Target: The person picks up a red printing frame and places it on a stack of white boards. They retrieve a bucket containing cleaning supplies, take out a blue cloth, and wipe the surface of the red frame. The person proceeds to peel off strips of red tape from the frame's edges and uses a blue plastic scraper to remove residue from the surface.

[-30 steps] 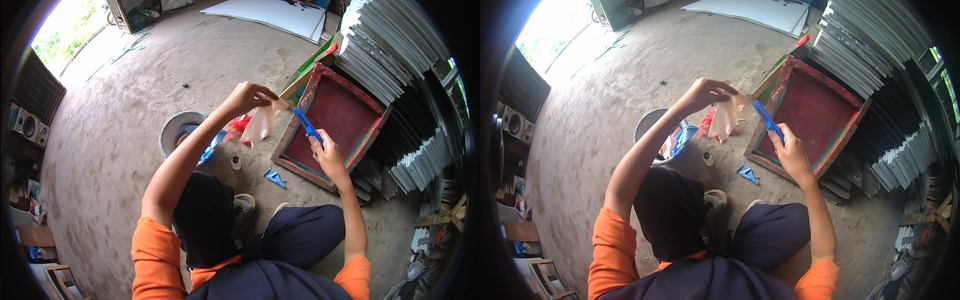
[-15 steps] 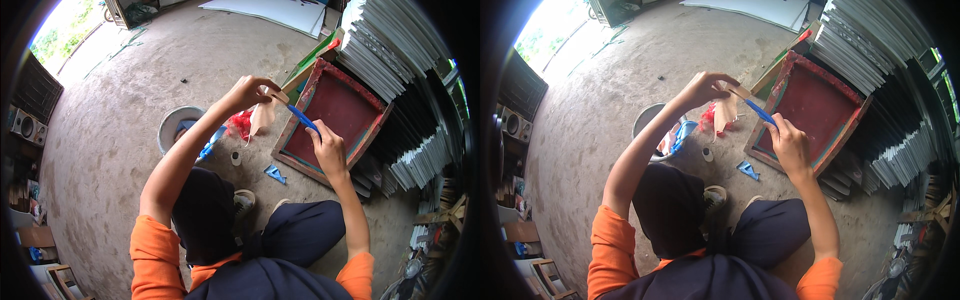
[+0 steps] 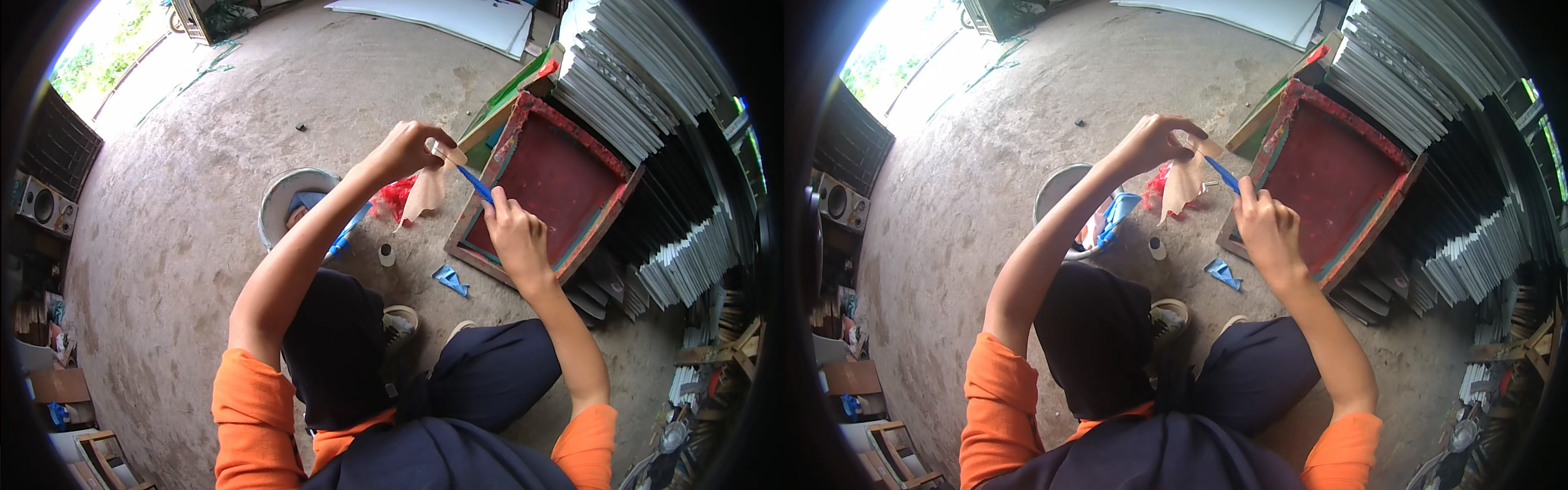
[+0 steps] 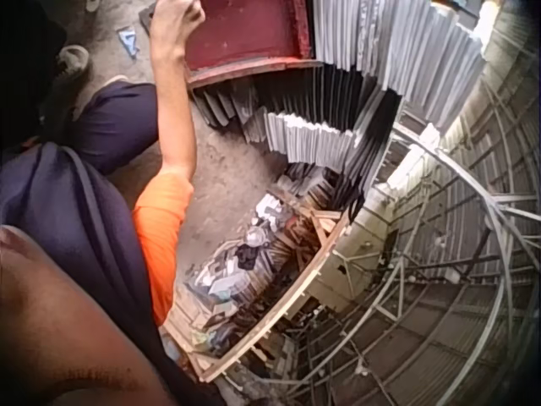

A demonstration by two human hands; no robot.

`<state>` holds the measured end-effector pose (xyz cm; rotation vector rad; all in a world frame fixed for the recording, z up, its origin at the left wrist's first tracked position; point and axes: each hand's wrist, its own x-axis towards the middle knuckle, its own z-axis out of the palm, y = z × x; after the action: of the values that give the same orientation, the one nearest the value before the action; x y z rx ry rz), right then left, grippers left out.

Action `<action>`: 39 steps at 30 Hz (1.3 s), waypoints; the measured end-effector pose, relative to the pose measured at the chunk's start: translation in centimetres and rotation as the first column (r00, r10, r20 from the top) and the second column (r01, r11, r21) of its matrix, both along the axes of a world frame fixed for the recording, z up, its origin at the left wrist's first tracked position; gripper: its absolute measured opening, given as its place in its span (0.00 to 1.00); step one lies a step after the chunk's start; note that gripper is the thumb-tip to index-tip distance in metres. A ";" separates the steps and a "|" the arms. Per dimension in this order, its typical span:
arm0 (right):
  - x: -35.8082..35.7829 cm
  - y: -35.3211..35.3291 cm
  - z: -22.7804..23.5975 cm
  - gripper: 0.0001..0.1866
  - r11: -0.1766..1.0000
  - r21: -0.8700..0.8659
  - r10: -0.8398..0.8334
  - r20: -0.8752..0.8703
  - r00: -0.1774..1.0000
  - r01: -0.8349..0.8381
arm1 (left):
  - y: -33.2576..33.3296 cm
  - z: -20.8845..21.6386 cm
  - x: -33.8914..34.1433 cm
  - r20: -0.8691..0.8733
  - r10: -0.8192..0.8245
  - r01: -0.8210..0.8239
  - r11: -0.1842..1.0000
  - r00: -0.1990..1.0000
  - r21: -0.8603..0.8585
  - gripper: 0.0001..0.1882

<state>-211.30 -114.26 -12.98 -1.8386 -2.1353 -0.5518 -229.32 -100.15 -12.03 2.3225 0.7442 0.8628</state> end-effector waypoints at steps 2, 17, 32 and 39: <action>-0.2 0.2 -1.0 0.10 0.999 -0.015 -0.040 0.061 0.997 0.041 | -0.1 -0.2 0.2 -0.005 0.010 -0.010 0.999 1.000 -0.032 0.17; -0.4 0.6 -0.5 0.09 0.997 -0.032 0.068 -0.058 0.996 -0.070 | 0.0 -0.3 0.0 0.029 0.026 -0.026 0.999 0.999 0.019 0.16; -0.5 0.8 -0.6 0.07 0.983 -0.183 -0.007 -0.136 0.991 -0.018 | -0.2 -0.2 0.6 -0.036 -0.005 0.007 0.999 0.999 0.044 0.18; -1.1 0.9 -1.0 0.06 0.962 -0.273 -0.031 -0.167 0.985 -0.016 | 0.7 -2.4 0.5 -0.027 -0.005 0.006 0.999 1.000 0.035 0.20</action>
<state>-212.38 -113.33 -13.95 -1.9540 -2.1763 -0.0953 -228.80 -99.40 -14.47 2.3699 0.7386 0.8501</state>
